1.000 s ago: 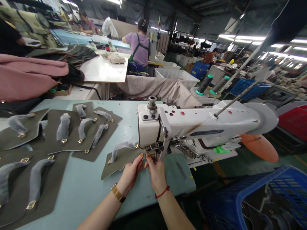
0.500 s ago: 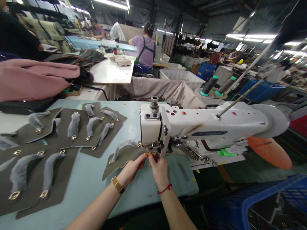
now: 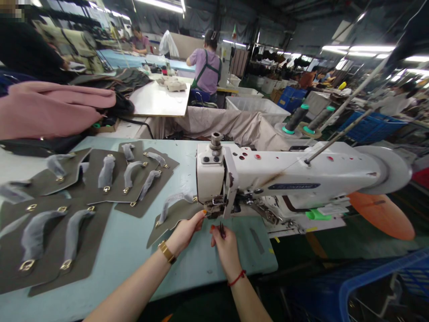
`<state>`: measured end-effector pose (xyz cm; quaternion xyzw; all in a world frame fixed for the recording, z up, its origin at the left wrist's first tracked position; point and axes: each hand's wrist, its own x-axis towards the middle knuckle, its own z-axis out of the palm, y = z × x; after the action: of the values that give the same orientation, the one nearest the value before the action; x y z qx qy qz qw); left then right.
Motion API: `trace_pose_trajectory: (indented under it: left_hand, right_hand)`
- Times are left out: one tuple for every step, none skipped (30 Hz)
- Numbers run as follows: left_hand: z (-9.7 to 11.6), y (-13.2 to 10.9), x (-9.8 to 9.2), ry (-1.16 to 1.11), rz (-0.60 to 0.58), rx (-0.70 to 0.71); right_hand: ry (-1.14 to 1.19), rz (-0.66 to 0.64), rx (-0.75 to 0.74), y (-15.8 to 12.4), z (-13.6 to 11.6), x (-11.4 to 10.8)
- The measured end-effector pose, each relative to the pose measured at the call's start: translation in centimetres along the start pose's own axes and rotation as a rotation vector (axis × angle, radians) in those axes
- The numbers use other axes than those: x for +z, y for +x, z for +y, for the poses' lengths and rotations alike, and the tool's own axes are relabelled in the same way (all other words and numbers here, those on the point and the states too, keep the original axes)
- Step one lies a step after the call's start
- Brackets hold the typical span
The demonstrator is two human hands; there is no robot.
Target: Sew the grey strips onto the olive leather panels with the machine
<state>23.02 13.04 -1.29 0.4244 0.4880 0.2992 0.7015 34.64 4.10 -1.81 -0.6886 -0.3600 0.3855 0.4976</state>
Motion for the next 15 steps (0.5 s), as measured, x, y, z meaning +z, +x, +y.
trace_pose_trajectory:
  left_hand:
    - [0.0, 0.1, -0.1, -0.008, -0.021, -0.001]
    - [0.0, 0.2, -0.1, -0.017, -0.039, -0.002]
    - [0.0, 0.3, -0.2, -0.024, -0.051, -0.003]
    - [0.0, 0.4, -0.2, -0.029, -0.054, -0.002]
    - [0.0, 0.5, -0.3, -0.033, -0.055, -0.002]
    - [0.1, 0.6, -0.3, -0.036, -0.056, -0.002]
    - [0.2, 0.7, -0.3, -0.039, -0.055, -0.003]
    - [0.3, 0.7, -0.2, -0.042, -0.054, -0.003]
    - [0.4, 0.7, -0.2, -0.044, -0.051, -0.004]
    - [0.6, 0.7, -0.1, -0.047, -0.048, -0.004]
    - [0.7, 0.7, -0.1, -0.051, -0.045, -0.004]
    - [0.8, 0.7, 0.0, -0.057, -0.041, -0.003]
    - [1.0, 0.7, 0.1, -0.064, -0.039, -0.001]
    - [1.1, 0.6, 0.1, -0.073, -0.037, 0.002]
    - [1.1, 0.6, 0.2, -0.084, -0.034, 0.004]
  right_hand:
    - [-0.008, -0.012, 0.023, -0.2, 0.9, -0.1]
    - [-0.017, -0.024, 0.046, -0.5, 1.8, -0.2]
    - [-0.027, -0.036, 0.068, -0.7, 2.6, -0.3]
    - [-0.038, -0.048, 0.086, -0.9, 3.4, -0.3]
    - [-0.051, -0.059, 0.099, -1.1, 4.0, -0.3]
    - [-0.062, -0.070, 0.109, -1.3, 4.6, -0.3]
    - [-0.073, -0.081, 0.115, -1.4, 5.0, -0.3]
    - [-0.081, -0.094, 0.120, -1.5, 5.4, -0.3]
    - [-0.088, -0.104, 0.124, -1.6, 5.6, -0.3]
    - [-0.093, -0.114, 0.127, -1.6, 5.7, -0.3]
    - [-0.098, -0.123, 0.129, -1.6, 5.8, -0.3]
    - [-0.102, -0.131, 0.130, -1.5, 5.8, -0.3]
    - [-0.107, -0.139, 0.130, -1.5, 5.7, -0.3]
    - [-0.110, -0.145, 0.130, -1.5, 5.7, -0.3]
    - [-0.113, -0.151, 0.129, -1.5, 5.6, -0.3]
